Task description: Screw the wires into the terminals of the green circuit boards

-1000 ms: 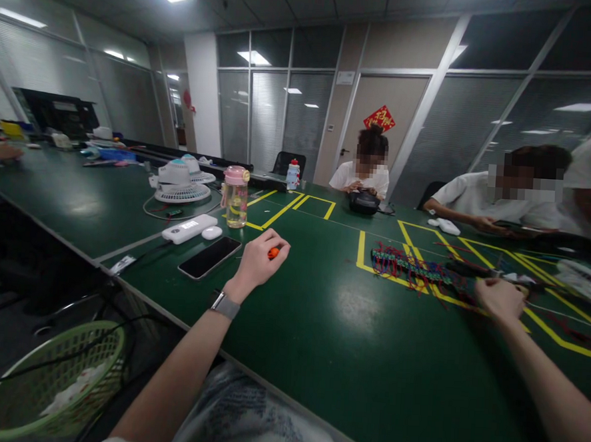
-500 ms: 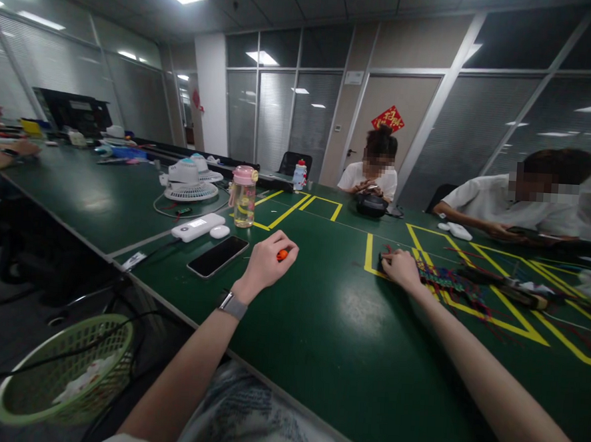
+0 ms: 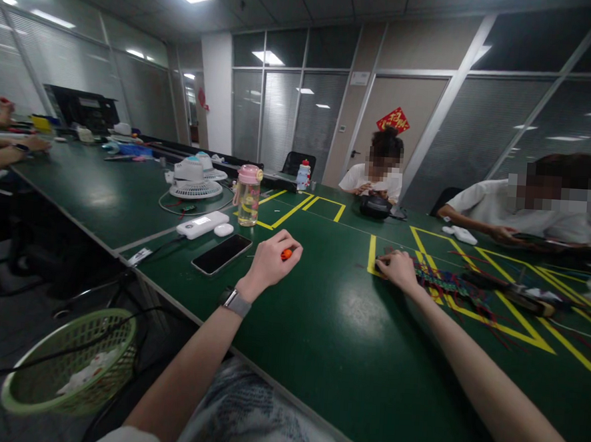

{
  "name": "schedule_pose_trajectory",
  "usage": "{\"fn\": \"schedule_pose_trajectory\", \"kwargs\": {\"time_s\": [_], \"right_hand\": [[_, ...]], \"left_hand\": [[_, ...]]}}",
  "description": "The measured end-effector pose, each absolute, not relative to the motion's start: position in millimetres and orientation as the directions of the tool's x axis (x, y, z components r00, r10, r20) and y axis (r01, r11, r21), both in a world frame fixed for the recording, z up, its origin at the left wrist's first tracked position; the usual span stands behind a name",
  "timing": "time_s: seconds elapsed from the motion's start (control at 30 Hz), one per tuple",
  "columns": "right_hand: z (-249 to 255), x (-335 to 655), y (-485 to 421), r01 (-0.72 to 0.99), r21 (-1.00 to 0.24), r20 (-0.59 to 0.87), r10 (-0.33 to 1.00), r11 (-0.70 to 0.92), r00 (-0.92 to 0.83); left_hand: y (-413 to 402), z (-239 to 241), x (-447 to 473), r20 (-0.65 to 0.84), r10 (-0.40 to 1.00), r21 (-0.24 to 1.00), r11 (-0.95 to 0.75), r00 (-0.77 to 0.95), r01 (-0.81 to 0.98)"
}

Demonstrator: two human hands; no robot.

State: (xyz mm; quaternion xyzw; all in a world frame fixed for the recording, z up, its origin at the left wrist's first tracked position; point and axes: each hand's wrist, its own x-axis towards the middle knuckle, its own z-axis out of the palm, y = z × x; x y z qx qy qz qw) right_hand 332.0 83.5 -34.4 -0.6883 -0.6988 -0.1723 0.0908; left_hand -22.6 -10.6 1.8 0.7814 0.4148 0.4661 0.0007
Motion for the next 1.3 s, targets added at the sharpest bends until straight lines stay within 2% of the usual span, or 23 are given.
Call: {"fn": "schedule_pose_trajectory", "kwargs": {"time_s": [0.07,0.13,0.23,0.33,0.43,0.5,0.63,0.7,0.8,0.93,1.3], "right_hand": [[-37,319,75,0.995,0.041,0.371,0.923,0.093,-0.102],[-40,298,63,0.969,-0.102,0.376,0.911,0.226,-0.173],[-47,256,42,0.837,-0.299,0.385,0.86,0.458,-0.334],[-52,213,25,0.609,-0.357,0.443,0.703,0.708,-0.557],[-54,181,19,0.477,-0.384,0.507,0.612,0.791,-0.607],[-55,168,19,0.438,-0.425,0.528,0.61,0.792,-0.591],[-56,159,12,0.387,-0.495,0.524,0.623,0.778,-0.581],[-57,160,7,0.371,-0.531,0.507,0.636,0.762,-0.581],[-58,163,3,0.352,-0.604,0.468,0.675,0.716,-0.571],[-59,165,5,0.312,-0.689,0.419,0.711,0.654,-0.565],[-56,166,9,0.303,-0.787,0.3,0.762,0.538,-0.574]], "left_hand": [[-11,2,-23,0.721,0.656,0.395,-0.651,0.221,0.648],[-11,2,-22,0.716,0.662,0.407,-0.652,0.219,0.639],[-10,2,-20,0.732,0.649,0.446,-0.686,0.206,0.575],[-8,6,-16,0.751,0.643,0.5,-0.702,0.15,0.506],[-1,19,-11,0.762,0.646,0.55,-0.682,0.044,0.482],[6,31,-7,0.748,0.663,0.611,-0.688,-0.001,0.392],[21,44,4,0.623,0.782,0.781,-0.618,0.034,-0.087],[26,41,9,0.57,0.821,0.801,-0.546,0.033,-0.244],[29,29,12,0.493,0.866,0.782,-0.483,-0.083,-0.394],[26,22,11,0.495,0.859,0.728,-0.491,-0.128,-0.479],[22,19,22,0.449,0.893,0.771,-0.409,-0.04,-0.488]]}}
